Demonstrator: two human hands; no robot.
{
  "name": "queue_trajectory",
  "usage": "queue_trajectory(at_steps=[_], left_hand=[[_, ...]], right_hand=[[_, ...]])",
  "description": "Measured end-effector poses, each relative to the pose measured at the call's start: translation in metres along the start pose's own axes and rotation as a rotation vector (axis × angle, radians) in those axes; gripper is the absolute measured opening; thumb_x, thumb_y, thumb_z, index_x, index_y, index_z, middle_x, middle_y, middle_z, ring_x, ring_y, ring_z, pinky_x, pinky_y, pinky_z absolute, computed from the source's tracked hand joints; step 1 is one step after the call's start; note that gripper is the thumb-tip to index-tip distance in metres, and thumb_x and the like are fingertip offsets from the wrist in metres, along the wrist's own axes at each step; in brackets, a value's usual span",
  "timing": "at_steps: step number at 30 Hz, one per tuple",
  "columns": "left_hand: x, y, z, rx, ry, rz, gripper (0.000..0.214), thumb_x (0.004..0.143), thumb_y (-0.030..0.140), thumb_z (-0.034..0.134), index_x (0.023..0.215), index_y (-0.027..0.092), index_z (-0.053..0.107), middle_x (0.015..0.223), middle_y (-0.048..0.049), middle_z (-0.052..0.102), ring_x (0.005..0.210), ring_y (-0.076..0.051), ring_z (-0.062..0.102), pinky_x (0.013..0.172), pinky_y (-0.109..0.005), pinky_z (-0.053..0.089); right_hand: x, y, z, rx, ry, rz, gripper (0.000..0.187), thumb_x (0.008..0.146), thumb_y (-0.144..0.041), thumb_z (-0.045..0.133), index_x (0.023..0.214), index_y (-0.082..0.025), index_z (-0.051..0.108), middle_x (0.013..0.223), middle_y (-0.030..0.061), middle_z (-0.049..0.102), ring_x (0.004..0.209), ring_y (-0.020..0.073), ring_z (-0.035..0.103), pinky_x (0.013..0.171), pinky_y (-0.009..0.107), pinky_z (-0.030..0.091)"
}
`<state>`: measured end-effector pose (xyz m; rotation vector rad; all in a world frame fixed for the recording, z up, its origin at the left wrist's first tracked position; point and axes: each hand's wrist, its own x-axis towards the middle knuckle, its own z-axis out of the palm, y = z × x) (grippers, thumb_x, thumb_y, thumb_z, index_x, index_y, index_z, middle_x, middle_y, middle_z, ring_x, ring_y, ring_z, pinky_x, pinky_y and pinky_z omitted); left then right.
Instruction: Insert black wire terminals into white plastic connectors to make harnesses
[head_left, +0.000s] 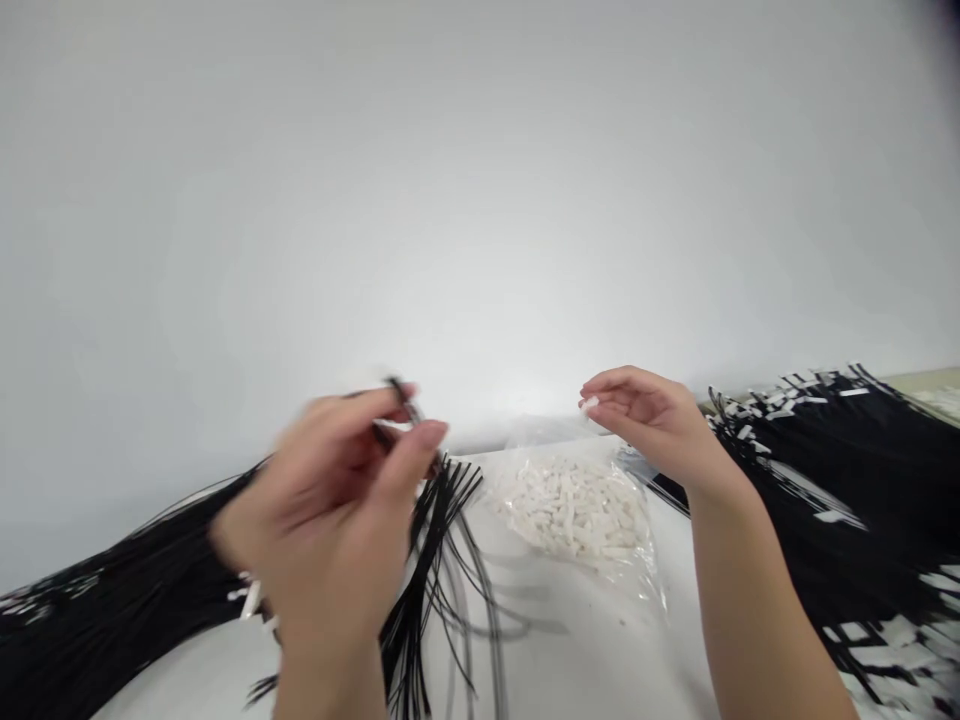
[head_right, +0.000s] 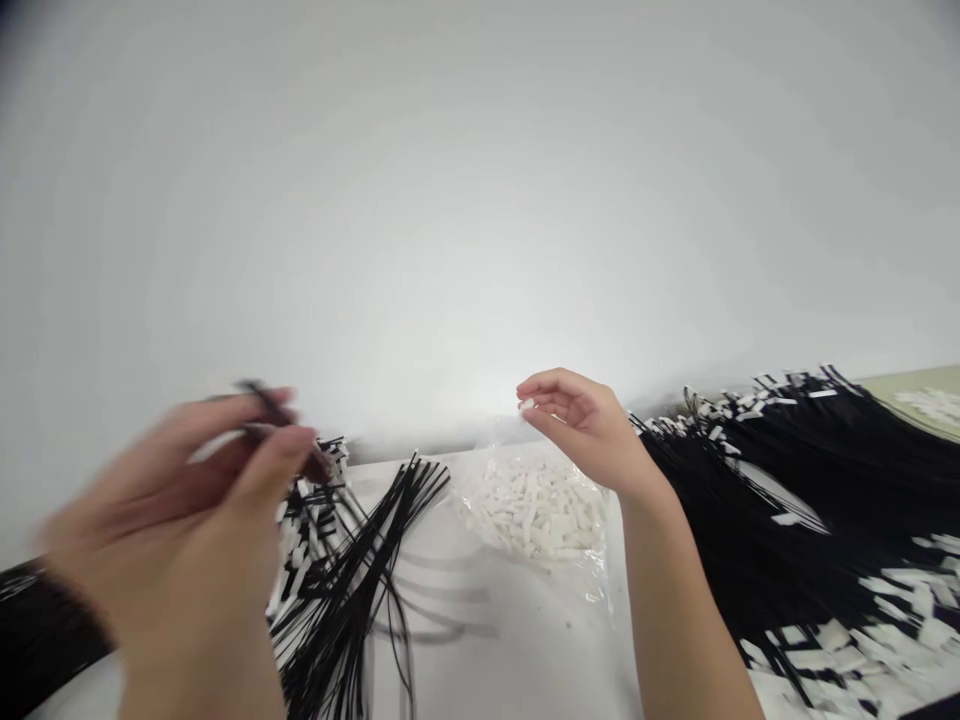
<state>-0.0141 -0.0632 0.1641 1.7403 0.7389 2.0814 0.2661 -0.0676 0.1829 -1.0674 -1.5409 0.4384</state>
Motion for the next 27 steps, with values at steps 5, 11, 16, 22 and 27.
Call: queue_trajectory(at_steps=[5, 11, 16, 22, 27], left_hand=[[0.034, 0.003, 0.07, -0.041, -0.633, -0.342, 0.016, 0.079, 0.025, 0.053, 0.075, 0.02, 0.067, 0.07, -0.0013, 0.063, 0.061, -0.012, 0.056, 0.057, -0.025, 0.046], [0.02, -0.011, 0.075, 0.046, -0.58, -0.412, 0.009, 0.068, 0.025, 0.062, 0.062, 0.019, 0.063, 0.069, -0.001, 0.064, 0.063, -0.014, 0.057, 0.059, -0.025, 0.045], [0.024, 0.005, 0.069, -0.072, -0.556, -0.517, 0.015, 0.068, 0.024, 0.063, 0.071, 0.021, 0.049, 0.062, 0.0031, 0.053, 0.051, -0.009, 0.048, 0.047, -0.021, 0.036], [0.028, 0.006, 0.063, -0.144, -0.77, -0.642, 0.016, 0.077, 0.026, 0.052, 0.093, 0.024, 0.048, 0.063, 0.0029, 0.052, 0.055, -0.01, 0.051, 0.051, -0.021, 0.035], [0.031, 0.0, 0.064, -0.211, -0.852, -0.711, 0.007, 0.078, 0.025, 0.051, 0.082, 0.02, 0.051, 0.056, 0.0019, 0.05, 0.056, -0.01, 0.048, 0.054, -0.022, 0.033]], right_hand=[[0.0, -0.007, 0.011, 0.277, 0.065, -0.084, 0.018, 0.073, -0.018, 0.064, 0.089, -0.023, 0.059, 0.085, 0.0016, 0.062, 0.085, 0.0137, 0.06, 0.073, 0.027, 0.049], [0.001, -0.009, 0.026, 0.365, 0.021, -0.134, 0.017, 0.071, -0.016, 0.065, 0.086, -0.021, 0.059, 0.083, 0.0014, 0.063, 0.086, 0.0148, 0.061, 0.07, 0.027, 0.05], [-0.002, -0.013, 0.033, 0.345, -0.004, -0.123, 0.017, 0.07, -0.018, 0.066, 0.085, -0.019, 0.059, 0.084, 0.003, 0.063, 0.085, 0.0153, 0.062, 0.07, 0.028, 0.052], [-0.004, -0.014, 0.044, 0.379, -0.024, -0.152, 0.017, 0.068, -0.016, 0.068, 0.082, -0.02, 0.059, 0.081, 0.0016, 0.063, 0.084, 0.0155, 0.062, 0.074, 0.03, 0.054], [-0.002, -0.009, 0.051, 0.418, 0.028, -0.141, 0.019, 0.065, -0.016, 0.07, 0.081, -0.019, 0.06, 0.08, 0.0016, 0.063, 0.075, 0.0125, 0.062, 0.066, 0.026, 0.053]])
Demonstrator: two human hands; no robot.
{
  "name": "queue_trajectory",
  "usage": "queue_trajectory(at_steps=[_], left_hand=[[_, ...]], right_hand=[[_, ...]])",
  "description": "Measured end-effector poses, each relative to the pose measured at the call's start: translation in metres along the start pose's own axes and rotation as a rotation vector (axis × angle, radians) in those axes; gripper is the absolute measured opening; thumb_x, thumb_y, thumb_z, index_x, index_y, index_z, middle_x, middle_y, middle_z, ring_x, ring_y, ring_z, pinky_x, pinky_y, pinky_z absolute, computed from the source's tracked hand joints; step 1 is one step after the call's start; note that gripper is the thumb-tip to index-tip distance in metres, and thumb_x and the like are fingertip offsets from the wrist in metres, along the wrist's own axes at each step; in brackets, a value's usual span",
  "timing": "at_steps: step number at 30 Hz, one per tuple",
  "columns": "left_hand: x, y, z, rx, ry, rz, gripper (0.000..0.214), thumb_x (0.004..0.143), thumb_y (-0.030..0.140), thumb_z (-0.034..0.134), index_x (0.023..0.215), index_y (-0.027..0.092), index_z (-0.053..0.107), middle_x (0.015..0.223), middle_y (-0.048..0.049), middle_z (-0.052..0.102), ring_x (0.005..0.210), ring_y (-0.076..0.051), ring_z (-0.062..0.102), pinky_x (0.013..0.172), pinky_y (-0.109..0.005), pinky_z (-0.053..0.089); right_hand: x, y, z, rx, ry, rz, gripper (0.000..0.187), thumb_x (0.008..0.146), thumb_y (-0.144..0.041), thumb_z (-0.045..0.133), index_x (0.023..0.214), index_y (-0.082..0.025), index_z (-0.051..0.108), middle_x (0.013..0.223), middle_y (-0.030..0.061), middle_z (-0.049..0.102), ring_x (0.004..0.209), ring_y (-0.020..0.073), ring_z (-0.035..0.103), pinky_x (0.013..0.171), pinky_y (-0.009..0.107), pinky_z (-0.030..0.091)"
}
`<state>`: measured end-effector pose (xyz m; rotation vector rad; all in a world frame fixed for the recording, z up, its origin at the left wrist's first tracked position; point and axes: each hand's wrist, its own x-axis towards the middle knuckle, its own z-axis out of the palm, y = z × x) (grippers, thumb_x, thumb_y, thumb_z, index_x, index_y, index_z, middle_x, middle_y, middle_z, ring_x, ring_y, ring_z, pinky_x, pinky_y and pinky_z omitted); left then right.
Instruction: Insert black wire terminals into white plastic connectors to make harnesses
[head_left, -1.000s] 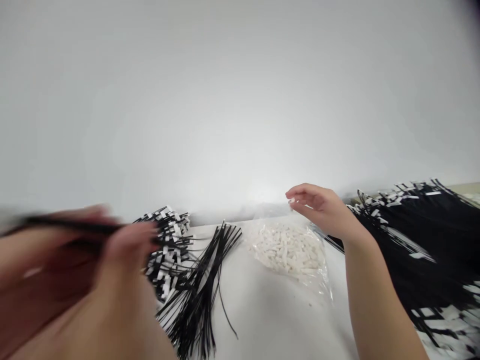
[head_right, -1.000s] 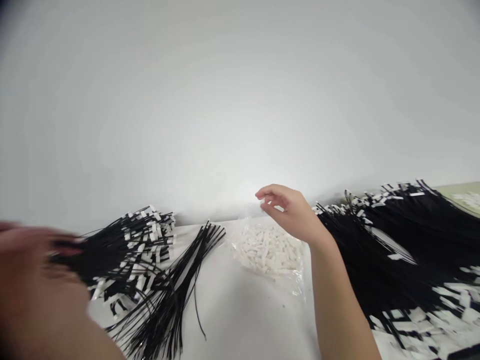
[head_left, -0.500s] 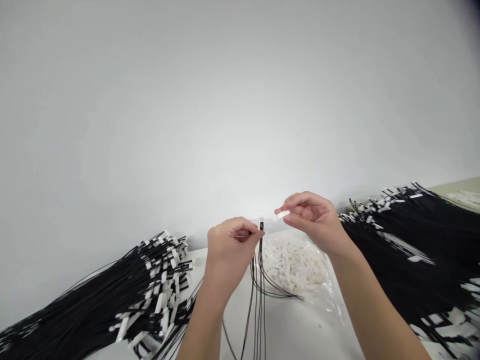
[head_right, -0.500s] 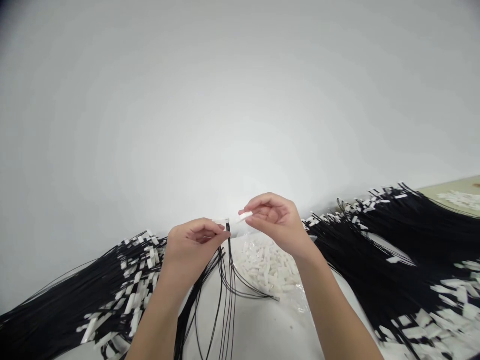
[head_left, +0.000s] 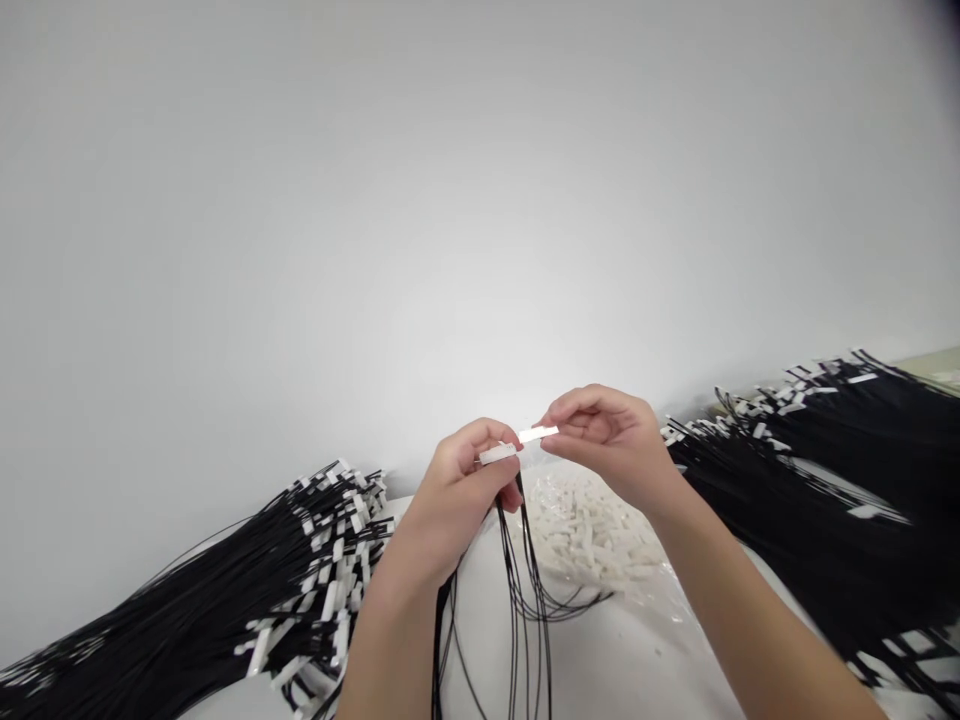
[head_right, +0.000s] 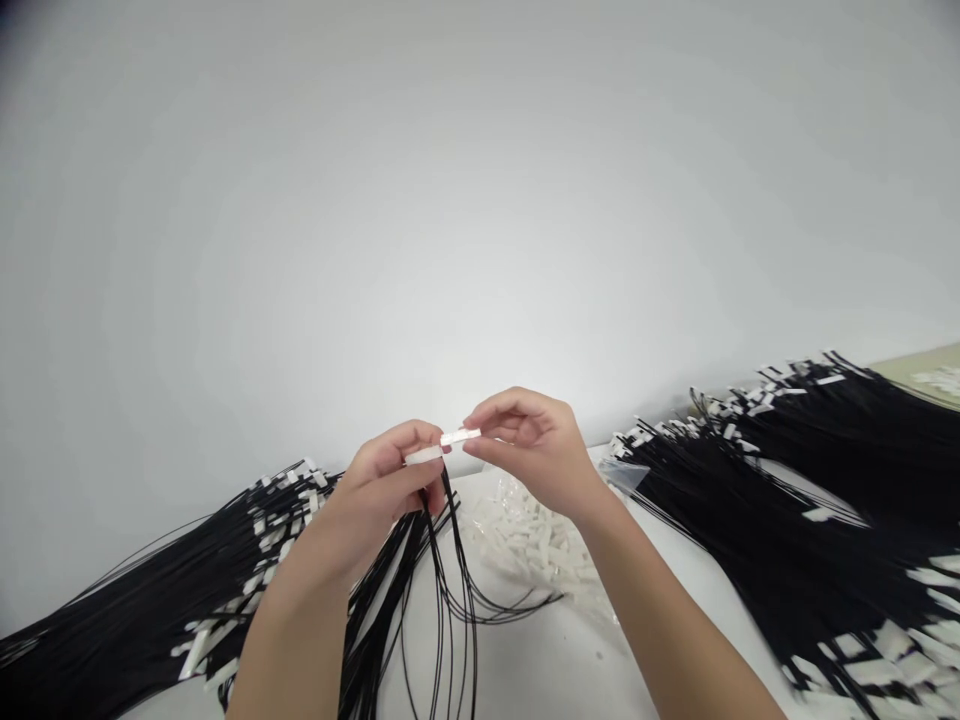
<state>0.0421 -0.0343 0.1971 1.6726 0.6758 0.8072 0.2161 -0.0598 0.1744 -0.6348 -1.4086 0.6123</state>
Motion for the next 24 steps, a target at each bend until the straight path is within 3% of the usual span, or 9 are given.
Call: queue_trajectory(at_steps=[6, 9, 11, 13, 16, 19, 22, 24], left_hand=[[0.003, -0.001, 0.001, -0.299, 0.109, 0.167, 0.033, 0.068, 0.02, 0.063, 0.056, 0.016, 0.032, 0.05, 0.006, 0.032, 0.048, -0.005, 0.033, 0.05, -0.021, 0.026], [0.001, 0.001, 0.001, -0.541, 0.09, 0.294, 0.018, 0.066, 0.011, 0.056, 0.067, 0.019, 0.04, 0.051, 0.0073, 0.022, 0.045, -0.005, 0.026, 0.049, -0.021, 0.025], [0.0, 0.003, 0.002, -0.617, 0.047, 0.326, 0.027, 0.063, 0.009, 0.049, 0.086, 0.023, 0.045, 0.053, 0.0066, 0.024, 0.047, -0.007, 0.03, 0.051, -0.023, 0.029], [0.0, 0.003, 0.002, -0.596, 0.012, 0.32, 0.042, 0.06, 0.01, 0.045, 0.099, 0.026, 0.043, 0.059, 0.0042, 0.034, 0.056, -0.011, 0.04, 0.057, -0.025, 0.034], [0.002, -0.001, 0.0, -0.352, 0.063, 0.256, 0.047, 0.061, 0.01, 0.043, 0.105, 0.027, 0.044, 0.074, 0.0013, 0.044, 0.067, -0.011, 0.044, 0.064, -0.025, 0.037], [0.004, -0.007, -0.002, -0.089, 0.032, 0.087, 0.034, 0.068, 0.01, 0.045, 0.098, 0.026, 0.049, 0.072, 0.0023, 0.04, 0.062, -0.009, 0.042, 0.057, -0.021, 0.036], [0.003, -0.007, -0.005, -0.055, -0.081, -0.007, 0.02, 0.073, 0.014, 0.048, 0.091, 0.022, 0.051, 0.078, 0.0017, 0.043, 0.056, -0.007, 0.045, 0.053, -0.021, 0.038], [0.002, -0.004, -0.007, -0.086, -0.083, 0.003, 0.017, 0.074, 0.018, 0.052, 0.091, 0.021, 0.051, 0.086, 0.0005, 0.047, 0.055, -0.006, 0.049, 0.056, -0.023, 0.042]], right_hand=[[0.001, 0.002, 0.003, 0.016, 0.043, 0.053, 0.021, 0.064, -0.019, 0.072, 0.081, -0.019, 0.059, 0.079, 0.0016, 0.062, 0.071, 0.0105, 0.059, 0.064, 0.024, 0.05], [0.0, 0.001, 0.004, 0.055, 0.055, 0.056, 0.022, 0.064, -0.019, 0.072, 0.082, -0.02, 0.059, 0.078, 0.0013, 0.06, 0.07, 0.0099, 0.057, 0.061, 0.022, 0.048], [-0.001, 0.0, 0.005, 0.076, 0.056, 0.05, 0.022, 0.064, -0.019, 0.072, 0.082, -0.02, 0.059, 0.078, 0.0012, 0.06, 0.072, 0.0099, 0.056, 0.061, 0.022, 0.048], [-0.001, -0.002, 0.006, 0.087, 0.047, 0.055, 0.021, 0.064, -0.019, 0.071, 0.081, -0.02, 0.059, 0.078, 0.0016, 0.06, 0.072, 0.0101, 0.057, 0.061, 0.022, 0.048], [-0.001, -0.004, 0.008, 0.083, 0.028, 0.05, 0.021, 0.064, -0.021, 0.071, 0.081, -0.019, 0.058, 0.079, 0.0024, 0.06, 0.07, 0.0106, 0.057, 0.06, 0.024, 0.05], [-0.002, -0.003, 0.009, 0.004, 0.015, 0.018, 0.017, 0.067, -0.022, 0.069, 0.08, -0.019, 0.059, 0.078, 0.0022, 0.06, 0.07, 0.011, 0.058, 0.063, 0.025, 0.051], [-0.002, -0.001, 0.011, -0.104, 0.013, -0.028, 0.012, 0.07, -0.021, 0.066, 0.08, -0.019, 0.06, 0.08, 0.0017, 0.059, 0.075, 0.0115, 0.058, 0.072, 0.027, 0.051], [-0.001, 0.001, 0.012, -0.146, 0.021, -0.058, 0.01, 0.071, -0.02, 0.065, 0.081, -0.019, 0.06, 0.082, 0.0018, 0.06, 0.079, 0.012, 0.058, 0.076, 0.029, 0.05]])
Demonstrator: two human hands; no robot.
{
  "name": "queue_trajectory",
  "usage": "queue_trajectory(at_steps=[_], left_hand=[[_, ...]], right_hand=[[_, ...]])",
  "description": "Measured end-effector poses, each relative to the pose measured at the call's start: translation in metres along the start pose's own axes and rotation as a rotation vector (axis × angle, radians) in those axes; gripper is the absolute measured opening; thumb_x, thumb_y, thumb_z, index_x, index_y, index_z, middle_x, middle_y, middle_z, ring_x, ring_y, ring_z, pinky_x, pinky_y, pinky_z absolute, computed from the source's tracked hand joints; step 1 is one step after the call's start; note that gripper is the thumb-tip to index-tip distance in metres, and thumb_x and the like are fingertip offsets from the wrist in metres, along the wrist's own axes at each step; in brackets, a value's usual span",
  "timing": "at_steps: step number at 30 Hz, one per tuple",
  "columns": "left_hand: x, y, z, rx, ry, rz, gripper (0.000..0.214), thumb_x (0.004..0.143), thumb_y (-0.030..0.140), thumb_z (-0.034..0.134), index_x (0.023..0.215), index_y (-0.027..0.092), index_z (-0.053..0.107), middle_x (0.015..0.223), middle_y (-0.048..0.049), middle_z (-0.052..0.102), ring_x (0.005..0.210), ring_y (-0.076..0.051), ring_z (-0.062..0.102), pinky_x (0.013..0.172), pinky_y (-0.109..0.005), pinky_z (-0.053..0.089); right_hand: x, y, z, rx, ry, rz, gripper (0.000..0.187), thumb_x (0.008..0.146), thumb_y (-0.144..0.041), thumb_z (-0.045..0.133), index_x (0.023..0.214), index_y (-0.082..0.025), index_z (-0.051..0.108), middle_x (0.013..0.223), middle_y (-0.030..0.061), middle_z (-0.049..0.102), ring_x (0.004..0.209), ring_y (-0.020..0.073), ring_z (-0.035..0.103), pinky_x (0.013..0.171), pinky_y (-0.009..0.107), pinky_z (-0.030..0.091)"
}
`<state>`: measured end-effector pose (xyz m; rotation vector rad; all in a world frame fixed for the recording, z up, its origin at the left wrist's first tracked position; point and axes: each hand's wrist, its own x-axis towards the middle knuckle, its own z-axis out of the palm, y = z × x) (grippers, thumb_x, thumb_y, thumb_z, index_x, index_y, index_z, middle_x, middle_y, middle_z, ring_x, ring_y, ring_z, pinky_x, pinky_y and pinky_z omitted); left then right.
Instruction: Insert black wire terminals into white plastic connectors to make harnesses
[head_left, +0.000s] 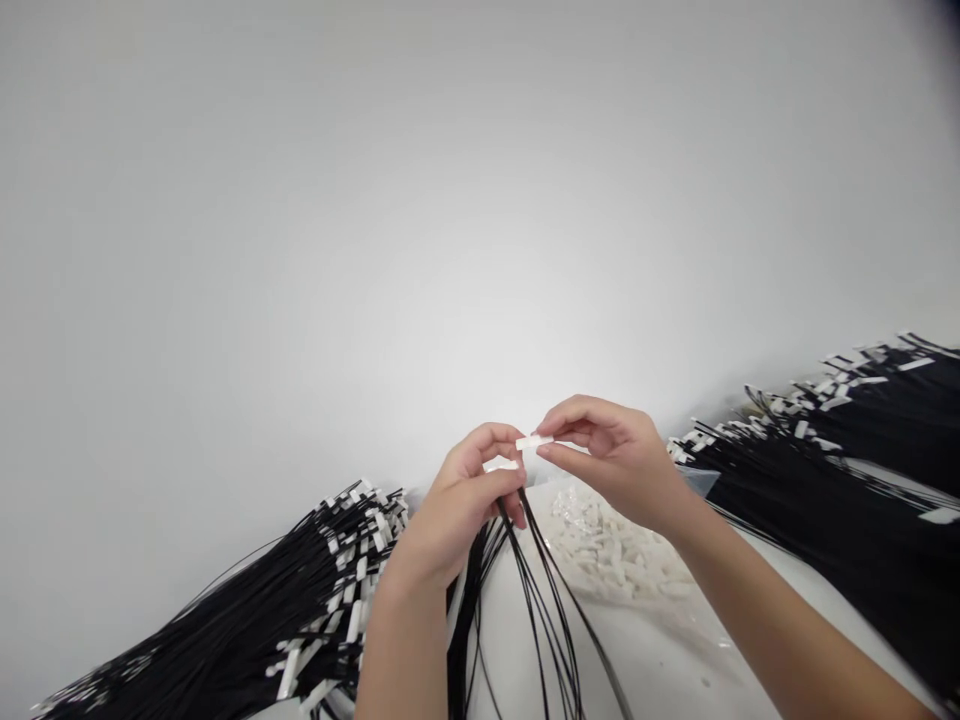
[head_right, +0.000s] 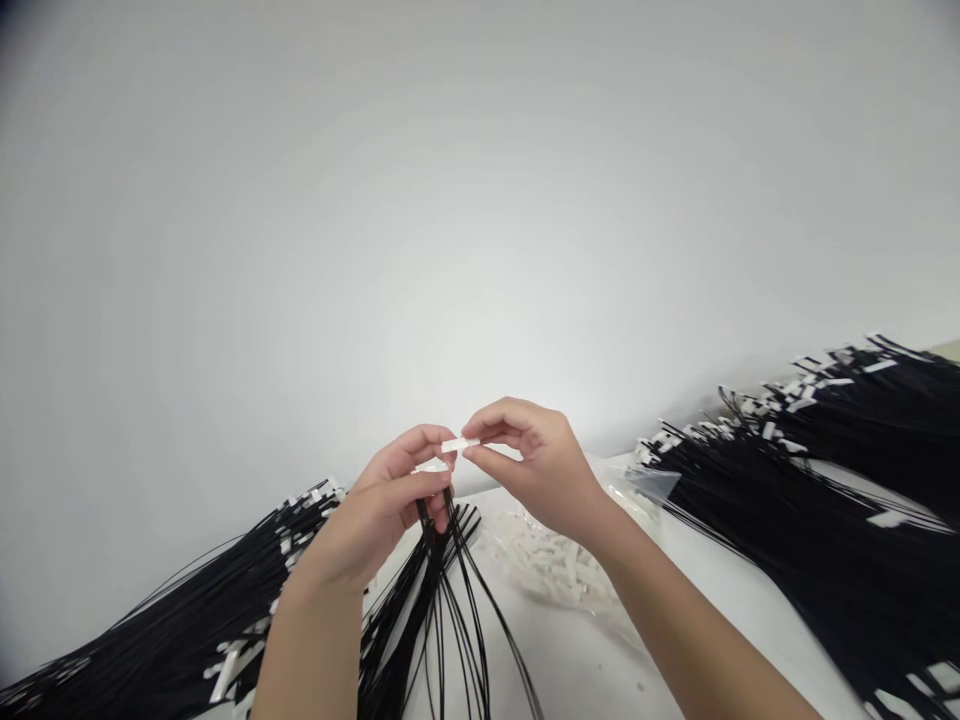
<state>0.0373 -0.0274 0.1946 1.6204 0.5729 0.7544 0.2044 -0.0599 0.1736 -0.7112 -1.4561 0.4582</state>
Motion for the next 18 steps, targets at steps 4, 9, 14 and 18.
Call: queue_trajectory(at_steps=[4, 9, 14, 18], left_hand=[[-0.002, 0.005, -0.005, -0.148, 0.008, -0.006, 0.018, 0.073, 0.019, 0.059, 0.091, 0.018, 0.054, 0.082, -0.0002, 0.049, 0.057, -0.006, 0.051, 0.061, -0.025, 0.049], [0.001, 0.007, -0.004, -0.387, 0.034, 0.014, 0.017, 0.072, 0.014, 0.059, 0.088, 0.016, 0.056, 0.078, 0.0, 0.052, 0.051, -0.003, 0.046, 0.05, -0.018, 0.046], [0.005, 0.003, 0.004, -0.417, 0.005, -0.065, 0.013, 0.074, 0.017, 0.054, 0.087, 0.016, 0.055, 0.064, 0.0017, 0.044, 0.05, -0.005, 0.042, 0.046, -0.018, 0.038], [0.007, 0.0, 0.008, -0.356, 0.031, -0.048, 0.015, 0.079, 0.032, 0.052, 0.083, 0.017, 0.053, 0.073, 0.0008, 0.045, 0.05, -0.003, 0.038, 0.043, -0.017, 0.029]], right_hand=[[0.0, -0.002, 0.0, -0.008, 0.031, -0.03, 0.011, 0.071, -0.021, 0.065, 0.081, -0.02, 0.06, 0.082, 0.0021, 0.06, 0.08, 0.0131, 0.058, 0.076, 0.029, 0.051], [-0.002, -0.008, -0.002, 0.033, 0.041, -0.038, 0.013, 0.069, -0.021, 0.067, 0.08, -0.02, 0.06, 0.082, 0.0027, 0.06, 0.076, 0.0127, 0.059, 0.072, 0.029, 0.053], [-0.002, -0.005, 0.001, -0.018, -0.037, -0.009, 0.012, 0.071, -0.021, 0.065, 0.082, -0.019, 0.061, 0.082, 0.0019, 0.061, 0.079, 0.0127, 0.06, 0.077, 0.031, 0.052], [-0.002, -0.002, 0.003, -0.079, -0.091, 0.001, 0.012, 0.073, -0.022, 0.063, 0.084, -0.019, 0.06, 0.084, 0.0016, 0.062, 0.081, 0.0128, 0.06, 0.08, 0.032, 0.051]])
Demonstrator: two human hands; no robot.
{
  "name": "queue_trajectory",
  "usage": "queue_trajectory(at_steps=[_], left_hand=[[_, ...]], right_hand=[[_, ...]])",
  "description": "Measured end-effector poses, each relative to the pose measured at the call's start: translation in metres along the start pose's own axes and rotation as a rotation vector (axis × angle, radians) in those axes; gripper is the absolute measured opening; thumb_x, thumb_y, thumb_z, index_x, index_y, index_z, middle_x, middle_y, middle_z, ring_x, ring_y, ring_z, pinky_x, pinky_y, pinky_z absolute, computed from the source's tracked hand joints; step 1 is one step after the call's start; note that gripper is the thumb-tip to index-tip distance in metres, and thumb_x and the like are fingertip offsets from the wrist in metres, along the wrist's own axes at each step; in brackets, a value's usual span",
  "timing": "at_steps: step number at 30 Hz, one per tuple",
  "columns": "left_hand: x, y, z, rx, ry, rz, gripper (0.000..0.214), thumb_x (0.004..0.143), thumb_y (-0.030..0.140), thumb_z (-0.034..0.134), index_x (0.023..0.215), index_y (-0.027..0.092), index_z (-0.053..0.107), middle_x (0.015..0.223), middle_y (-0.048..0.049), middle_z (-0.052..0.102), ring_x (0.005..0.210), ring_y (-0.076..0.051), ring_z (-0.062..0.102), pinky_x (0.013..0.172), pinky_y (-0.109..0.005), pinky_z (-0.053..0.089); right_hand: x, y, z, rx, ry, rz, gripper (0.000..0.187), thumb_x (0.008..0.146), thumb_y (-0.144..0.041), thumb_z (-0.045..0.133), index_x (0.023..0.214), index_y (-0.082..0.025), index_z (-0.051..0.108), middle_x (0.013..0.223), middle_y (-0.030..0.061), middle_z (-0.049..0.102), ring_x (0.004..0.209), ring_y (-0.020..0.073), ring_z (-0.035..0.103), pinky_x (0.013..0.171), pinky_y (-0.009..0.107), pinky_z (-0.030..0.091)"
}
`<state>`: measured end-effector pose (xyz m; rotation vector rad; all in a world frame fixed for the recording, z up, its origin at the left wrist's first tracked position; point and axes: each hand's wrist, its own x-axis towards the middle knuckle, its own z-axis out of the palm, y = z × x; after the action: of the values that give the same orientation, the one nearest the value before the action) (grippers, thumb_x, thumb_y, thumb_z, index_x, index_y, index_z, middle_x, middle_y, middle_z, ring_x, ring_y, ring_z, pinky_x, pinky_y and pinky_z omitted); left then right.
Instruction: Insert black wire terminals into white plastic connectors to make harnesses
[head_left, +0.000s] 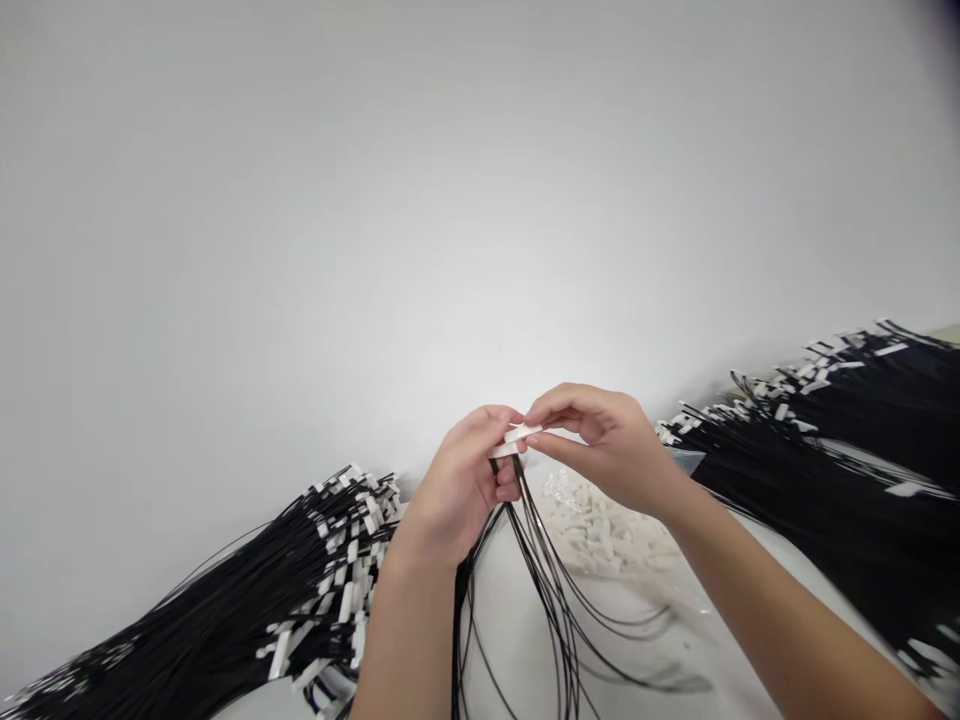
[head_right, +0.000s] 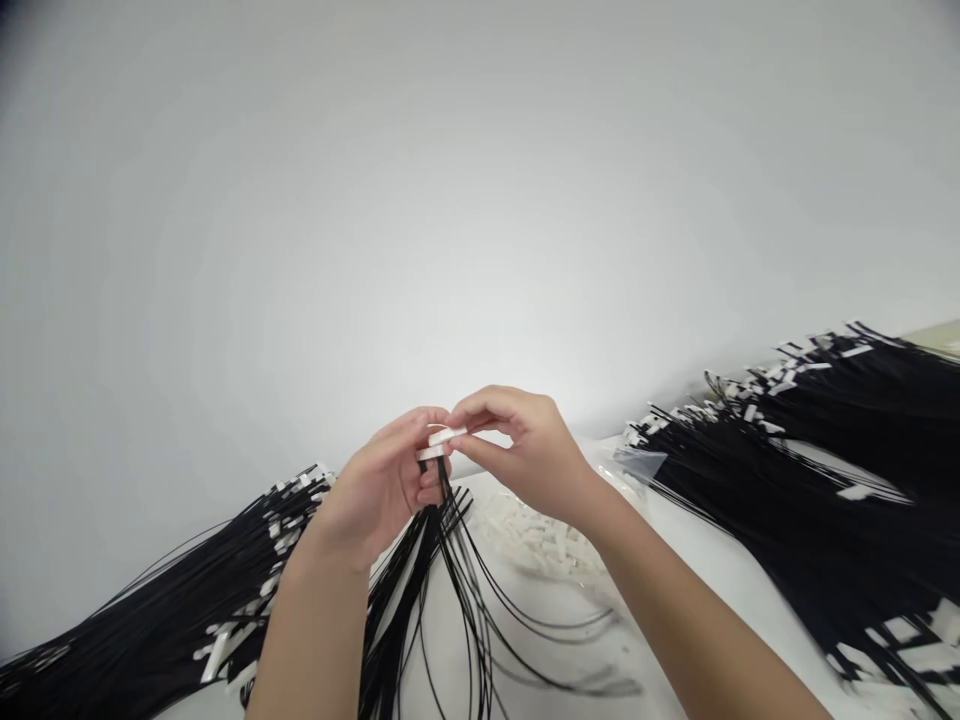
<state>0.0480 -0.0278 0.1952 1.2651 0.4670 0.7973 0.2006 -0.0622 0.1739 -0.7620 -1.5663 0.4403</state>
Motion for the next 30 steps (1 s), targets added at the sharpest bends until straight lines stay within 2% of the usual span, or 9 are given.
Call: queue_trajectory(at_steps=[5, 8, 11, 14, 17, 24, 30], left_hand=[[0.002, -0.003, -0.001, 0.136, 0.033, 0.014, 0.016, 0.075, 0.03, 0.059, 0.076, 0.016, 0.05, 0.07, 0.0022, 0.043, 0.049, -0.002, 0.033, 0.043, -0.016, 0.024], [0.003, -0.002, -0.003, 0.172, 0.052, 0.052, 0.017, 0.076, 0.031, 0.059, 0.076, 0.016, 0.05, 0.069, 0.0023, 0.043, 0.049, -0.002, 0.032, 0.044, -0.016, 0.024], [0.004, -0.001, -0.003, 0.146, 0.078, 0.101, 0.017, 0.076, 0.031, 0.058, 0.076, 0.016, 0.05, 0.071, 0.0021, 0.044, 0.049, -0.002, 0.032, 0.044, -0.016, 0.026], [0.005, -0.001, -0.003, 0.093, 0.119, 0.155, 0.015, 0.076, 0.03, 0.057, 0.077, 0.016, 0.05, 0.075, 0.0021, 0.044, 0.049, -0.002, 0.033, 0.044, -0.016, 0.028], [0.007, -0.003, -0.005, 0.097, 0.162, 0.174, 0.015, 0.076, 0.03, 0.057, 0.079, 0.017, 0.052, 0.078, 0.0023, 0.044, 0.049, -0.001, 0.035, 0.045, -0.016, 0.03], [0.01, -0.005, -0.012, 0.157, 0.182, 0.154, 0.023, 0.077, 0.035, 0.056, 0.093, 0.019, 0.057, 0.079, 0.0032, 0.042, 0.048, 0.001, 0.034, 0.046, -0.014, 0.032], [0.009, -0.004, -0.011, 0.258, 0.191, 0.118, 0.021, 0.078, 0.037, 0.054, 0.089, 0.019, 0.058, 0.071, 0.0036, 0.04, 0.05, -0.002, 0.032, 0.05, -0.015, 0.032]], right_hand=[[-0.001, 0.001, 0.003, -0.05, -0.002, -0.01, 0.009, 0.075, -0.02, 0.059, 0.084, -0.019, 0.06, 0.083, 0.002, 0.062, 0.08, 0.0131, 0.059, 0.079, 0.032, 0.051], [-0.002, 0.004, 0.006, -0.019, 0.077, -0.007, 0.014, 0.074, -0.02, 0.06, 0.088, -0.019, 0.058, 0.089, 0.0024, 0.06, 0.081, 0.0122, 0.059, 0.079, 0.03, 0.05], [-0.002, 0.007, 0.008, 0.017, 0.118, 0.095, 0.024, 0.073, -0.024, 0.062, 0.095, -0.021, 0.054, 0.099, 0.0033, 0.057, 0.076, 0.0102, 0.058, 0.07, 0.026, 0.05], [-0.003, 0.008, 0.009, 0.073, -0.083, 0.271, 0.02, 0.077, -0.031, 0.058, 0.092, -0.019, 0.054, 0.087, 0.0032, 0.06, 0.072, 0.0104, 0.057, 0.064, 0.025, 0.047], [-0.004, 0.008, 0.011, 0.112, -0.272, 0.328, 0.015, 0.079, -0.032, 0.054, 0.082, -0.017, 0.056, 0.078, 0.0023, 0.06, 0.074, 0.0106, 0.055, 0.069, 0.026, 0.045], [-0.007, 0.011, 0.022, 0.045, -0.266, 0.35, 0.01, 0.079, -0.027, 0.05, 0.081, -0.019, 0.055, 0.075, 0.001, 0.057, 0.065, 0.0097, 0.05, 0.056, 0.024, 0.04], [-0.011, 0.011, 0.027, -0.001, -0.277, 0.345, 0.012, 0.083, -0.029, 0.042, 0.081, -0.019, 0.049, 0.073, -0.0006, 0.052, 0.058, 0.0076, 0.042, 0.051, 0.022, 0.032]])
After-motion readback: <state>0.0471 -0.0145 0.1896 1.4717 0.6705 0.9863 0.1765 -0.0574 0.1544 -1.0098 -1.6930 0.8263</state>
